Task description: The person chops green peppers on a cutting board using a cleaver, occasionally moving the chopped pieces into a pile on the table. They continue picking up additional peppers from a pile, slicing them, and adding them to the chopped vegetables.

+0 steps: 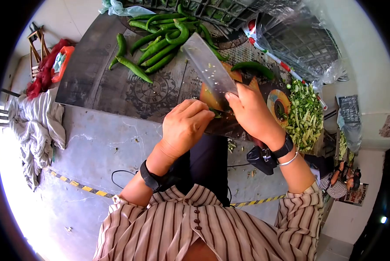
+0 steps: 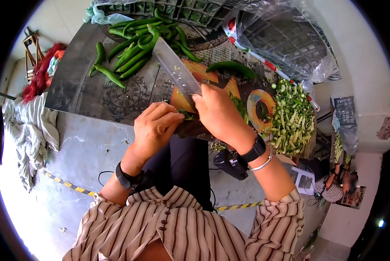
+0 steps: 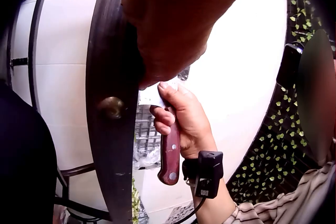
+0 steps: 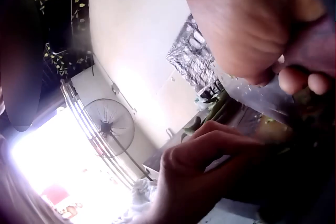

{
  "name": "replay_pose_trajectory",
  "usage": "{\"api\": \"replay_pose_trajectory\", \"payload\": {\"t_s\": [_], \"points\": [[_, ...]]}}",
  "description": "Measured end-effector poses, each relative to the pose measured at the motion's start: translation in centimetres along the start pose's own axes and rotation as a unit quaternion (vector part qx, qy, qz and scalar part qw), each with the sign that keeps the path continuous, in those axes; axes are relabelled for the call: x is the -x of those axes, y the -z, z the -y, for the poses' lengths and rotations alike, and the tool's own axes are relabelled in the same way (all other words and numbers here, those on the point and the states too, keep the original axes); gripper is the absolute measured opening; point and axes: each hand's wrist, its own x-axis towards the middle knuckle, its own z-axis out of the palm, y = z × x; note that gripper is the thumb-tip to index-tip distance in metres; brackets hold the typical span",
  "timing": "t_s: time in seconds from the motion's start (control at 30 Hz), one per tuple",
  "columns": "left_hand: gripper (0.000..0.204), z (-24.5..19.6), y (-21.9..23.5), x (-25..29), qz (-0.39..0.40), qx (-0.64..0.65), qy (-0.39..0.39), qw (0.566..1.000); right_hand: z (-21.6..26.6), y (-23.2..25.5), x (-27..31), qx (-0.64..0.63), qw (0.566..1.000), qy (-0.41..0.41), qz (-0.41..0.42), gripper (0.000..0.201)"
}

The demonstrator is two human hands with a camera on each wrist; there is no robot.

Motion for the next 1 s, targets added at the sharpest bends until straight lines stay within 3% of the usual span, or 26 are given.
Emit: {"api": "replay_pose_trajectory", "payload": {"t_s": [0.13,0.37,1.0], "points": [[0.015,-0.1,0.0,0.2,-0.003,0.0,0.0,1.0,0.3,0.9,1.7,0.005,0.999,-0.019,-0.03,0.02],[0.014,-0.2,-0.2,-0.1,-0.005,-0.004,0.01,1.0,2.5,1.5,4.3,0.018,0.997,-0.041,0.065,0.015],[0.015,0.0,-0.1,0.0,-0.005,0.003,0.012,1.0,2.9,1.7,3.3,0.076,0.988,-0.047,0.126,0.016]]}}
